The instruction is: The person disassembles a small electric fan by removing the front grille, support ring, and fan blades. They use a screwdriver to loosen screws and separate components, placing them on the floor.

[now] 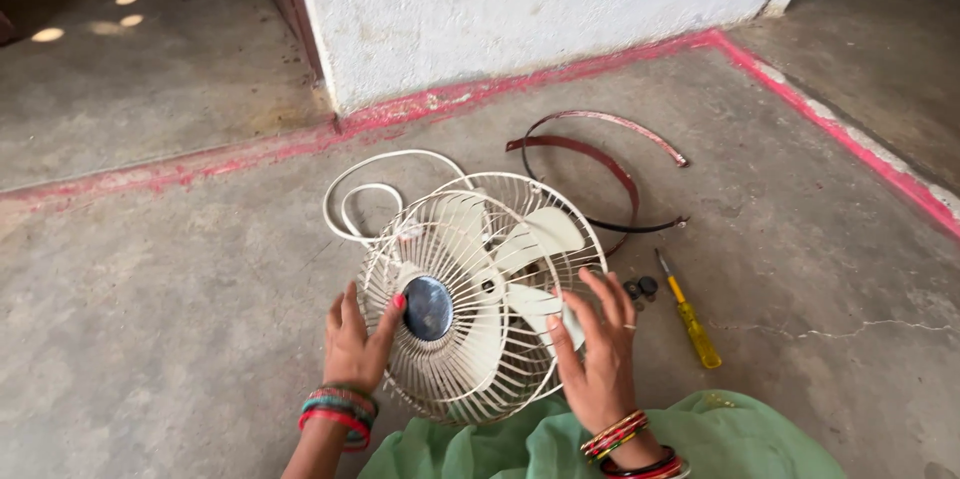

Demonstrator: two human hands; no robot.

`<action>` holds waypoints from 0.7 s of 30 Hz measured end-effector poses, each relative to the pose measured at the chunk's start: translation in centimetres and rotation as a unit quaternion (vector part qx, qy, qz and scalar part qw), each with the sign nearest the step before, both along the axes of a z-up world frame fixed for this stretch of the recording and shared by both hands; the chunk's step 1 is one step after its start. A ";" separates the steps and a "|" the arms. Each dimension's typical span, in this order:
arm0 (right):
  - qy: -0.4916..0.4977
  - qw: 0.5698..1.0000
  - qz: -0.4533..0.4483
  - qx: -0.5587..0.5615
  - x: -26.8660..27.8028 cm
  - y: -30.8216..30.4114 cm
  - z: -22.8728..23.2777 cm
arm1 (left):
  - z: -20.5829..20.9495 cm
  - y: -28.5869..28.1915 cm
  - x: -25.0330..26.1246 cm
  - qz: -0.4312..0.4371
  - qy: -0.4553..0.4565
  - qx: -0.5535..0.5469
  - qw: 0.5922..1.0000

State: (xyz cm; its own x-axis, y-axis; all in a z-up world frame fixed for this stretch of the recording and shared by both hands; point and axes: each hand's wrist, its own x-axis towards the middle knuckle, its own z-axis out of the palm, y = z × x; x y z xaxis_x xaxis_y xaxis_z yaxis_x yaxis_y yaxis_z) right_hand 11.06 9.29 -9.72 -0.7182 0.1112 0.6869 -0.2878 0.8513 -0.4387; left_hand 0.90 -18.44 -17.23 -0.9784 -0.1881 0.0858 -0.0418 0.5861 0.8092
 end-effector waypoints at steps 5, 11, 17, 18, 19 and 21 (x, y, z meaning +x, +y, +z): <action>-0.014 1.000 -0.006 -0.009 -0.4 -1.3 0.2 | -2.2 -0.9 -2.7 0.003 -0.139 0.181 0.974; -0.005 1.000 -0.024 -0.004 -0.3 -2.5 0.1 | -1.3 -1.3 -2.9 0.009 -0.172 0.272 0.947; -0.022 0.998 -0.046 -0.027 -0.2 -3.1 0.2 | 1.0 -2.0 -2.3 0.033 -0.160 0.206 0.965; -0.025 0.998 -0.047 -0.033 -0.2 -3.2 0.3 | 1.3 -2.1 -2.2 0.030 -0.154 0.200 0.967; -0.028 0.998 -0.053 -0.035 -0.2 -3.3 0.3 | 1.6 -2.2 -2.1 0.028 -0.149 0.193 0.969; -0.033 0.997 -0.064 -0.040 -0.2 -3.6 0.4 | 2.1 -2.3 -2.1 0.023 -0.138 0.180 0.974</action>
